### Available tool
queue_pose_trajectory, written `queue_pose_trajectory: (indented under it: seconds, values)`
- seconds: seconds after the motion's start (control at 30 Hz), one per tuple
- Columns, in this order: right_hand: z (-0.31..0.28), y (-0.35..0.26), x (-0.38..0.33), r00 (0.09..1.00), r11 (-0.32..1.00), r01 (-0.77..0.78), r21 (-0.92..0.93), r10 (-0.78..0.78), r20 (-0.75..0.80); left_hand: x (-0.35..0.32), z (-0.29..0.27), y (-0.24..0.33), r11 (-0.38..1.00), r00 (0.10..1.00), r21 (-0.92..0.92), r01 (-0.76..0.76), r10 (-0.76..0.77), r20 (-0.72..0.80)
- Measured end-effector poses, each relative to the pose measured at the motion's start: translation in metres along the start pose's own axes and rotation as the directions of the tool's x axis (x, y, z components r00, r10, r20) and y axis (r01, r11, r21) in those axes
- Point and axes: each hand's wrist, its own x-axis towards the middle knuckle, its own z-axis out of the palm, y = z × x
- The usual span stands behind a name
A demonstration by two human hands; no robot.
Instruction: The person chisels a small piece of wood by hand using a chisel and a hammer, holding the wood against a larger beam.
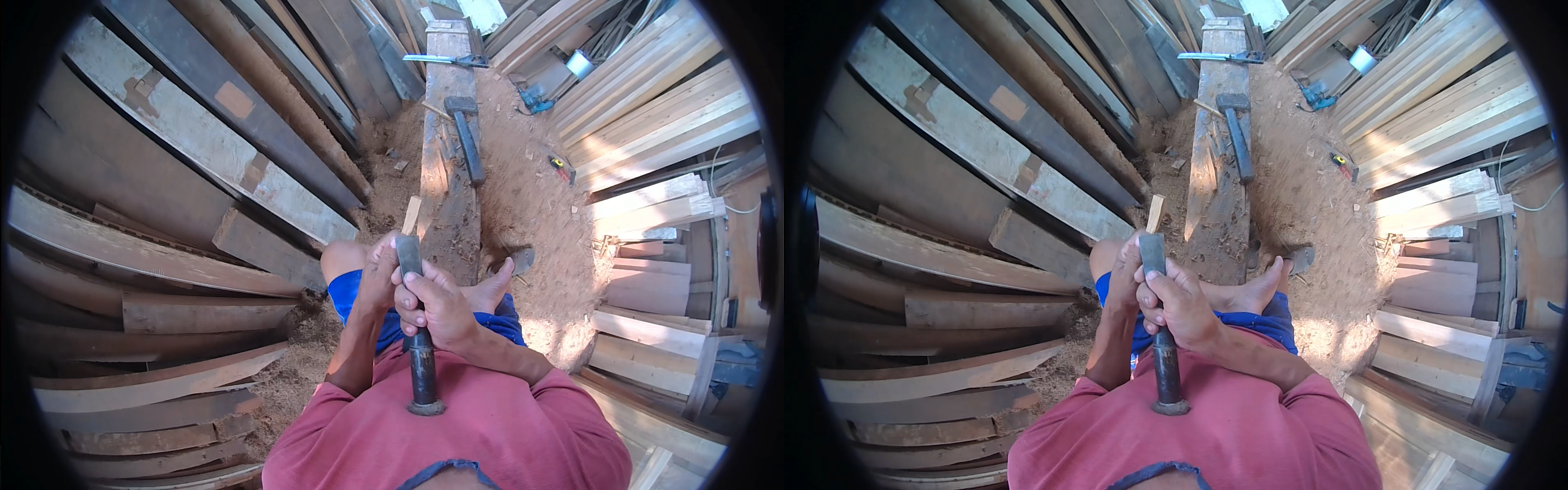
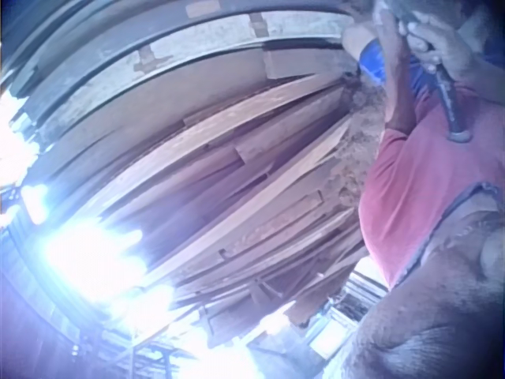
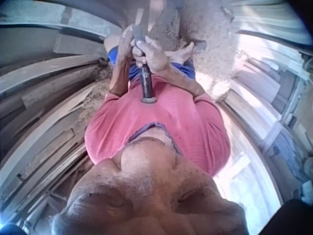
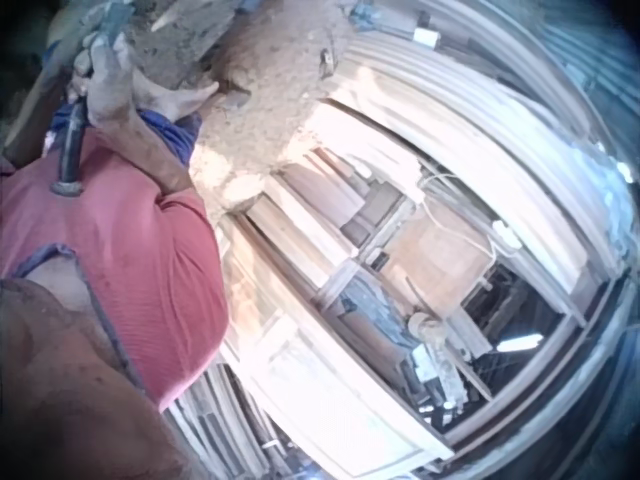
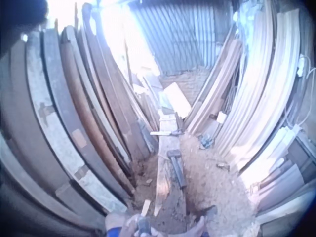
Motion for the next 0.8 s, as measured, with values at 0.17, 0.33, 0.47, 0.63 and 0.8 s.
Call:
queue_pose_trajectory:
  seconds: [0.17, 0.33, 0.47, 0.63, 0.8]
  values:
    - [0.01, -0.006, -0.018, 0.994, 0.996, 0.043, -0.082, -0.051, -0.093, -0.025, 0.013, 0.012, 0.994, 0.99, -0.092, 0.056, -0.043, 0.138]
    - [0.005, -0.037, -0.058, 0.895, 0.876, 0.432, -0.214, -0.446, -0.016, -0.067, -0.028, -0.041, 0.934, 0.969, 0.353, -0.059, -0.032, 0.246]
    - [-0.021, -0.031, -0.031, 0.93, 0.955, 0.275, -0.114, -0.294, -0.22, -0.053, 0.0, -0.022, 0.99, 0.999, 0.139, 0.032, -0.034, 0.01]
    - [-0.018, -0.019, -0.002, 0.991, 0.989, 0.115, 0.093, -0.107, -0.083, 0.0, 0.009, -0.01, 0.962, 0.994, -0.251, 0.107, -0.101, 0.035]
    - [-0.004, -0.001, -0.007, 0.999, 0.997, 0.015, 0.072, -0.011, -0.05, 0.001, 0.014, 0.005, 0.995, 0.997, 0.097, -0.04, 0.033, 0.073]
